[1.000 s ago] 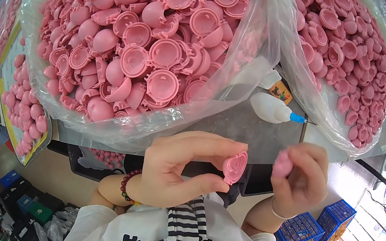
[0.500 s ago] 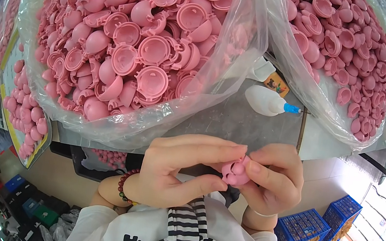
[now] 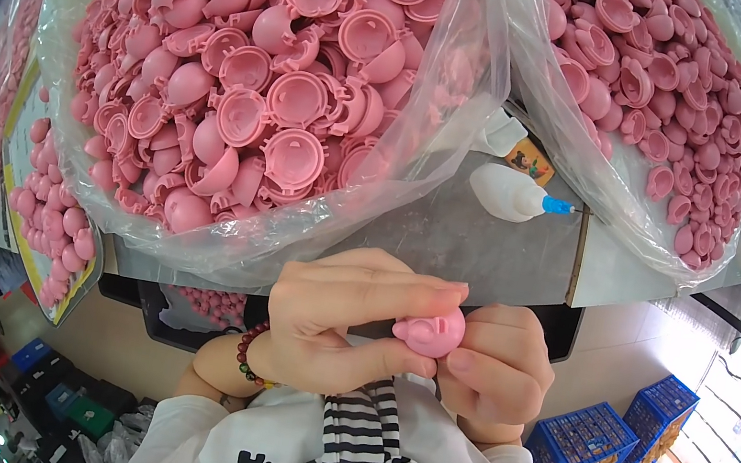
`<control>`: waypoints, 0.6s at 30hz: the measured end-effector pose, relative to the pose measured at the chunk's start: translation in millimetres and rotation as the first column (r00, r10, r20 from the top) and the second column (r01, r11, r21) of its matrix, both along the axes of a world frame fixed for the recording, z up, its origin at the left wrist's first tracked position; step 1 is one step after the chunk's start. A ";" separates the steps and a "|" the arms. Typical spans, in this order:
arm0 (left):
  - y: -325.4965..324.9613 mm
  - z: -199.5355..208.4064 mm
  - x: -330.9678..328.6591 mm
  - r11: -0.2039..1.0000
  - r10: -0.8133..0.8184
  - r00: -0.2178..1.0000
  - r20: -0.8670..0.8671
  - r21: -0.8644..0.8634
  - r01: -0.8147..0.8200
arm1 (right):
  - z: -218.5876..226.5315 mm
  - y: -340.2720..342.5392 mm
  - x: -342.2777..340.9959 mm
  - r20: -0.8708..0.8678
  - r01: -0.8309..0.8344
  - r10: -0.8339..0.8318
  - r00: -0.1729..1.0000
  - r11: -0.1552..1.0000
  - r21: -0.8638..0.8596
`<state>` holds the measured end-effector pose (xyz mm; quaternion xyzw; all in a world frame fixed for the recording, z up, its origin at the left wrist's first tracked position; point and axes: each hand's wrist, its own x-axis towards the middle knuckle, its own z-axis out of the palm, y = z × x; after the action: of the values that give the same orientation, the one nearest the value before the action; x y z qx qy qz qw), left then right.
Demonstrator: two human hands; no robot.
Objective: Assembling pink plastic toy components by applying glue and joining halves.
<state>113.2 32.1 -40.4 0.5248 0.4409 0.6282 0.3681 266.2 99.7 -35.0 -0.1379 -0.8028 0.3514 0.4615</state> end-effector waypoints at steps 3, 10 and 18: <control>0.6 -1.5 -1.2 1.000 0.001 1.000 -0.001 0.031 0.000 | 0.0 0.0 -0.1 -0.001 -0.022 0.022 1.000 1.000 0.001; 0.9 8.3 17.1 0.989 0.077 0.820 0.567 -0.146 0.008 | -0.5 14.9 9.4 -0.130 0.174 -0.189 0.973 0.978 -0.119; -4.3 -1.5 6.3 0.862 -0.315 0.312 0.896 0.133 0.488 | 8.3 45.6 -18.3 0.364 0.382 -0.287 0.886 0.897 -0.223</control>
<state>119.5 27.8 -41.9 0.1691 0.0802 0.6571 0.7302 247.9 145.3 -26.7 -0.3967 -0.7708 0.3516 0.3534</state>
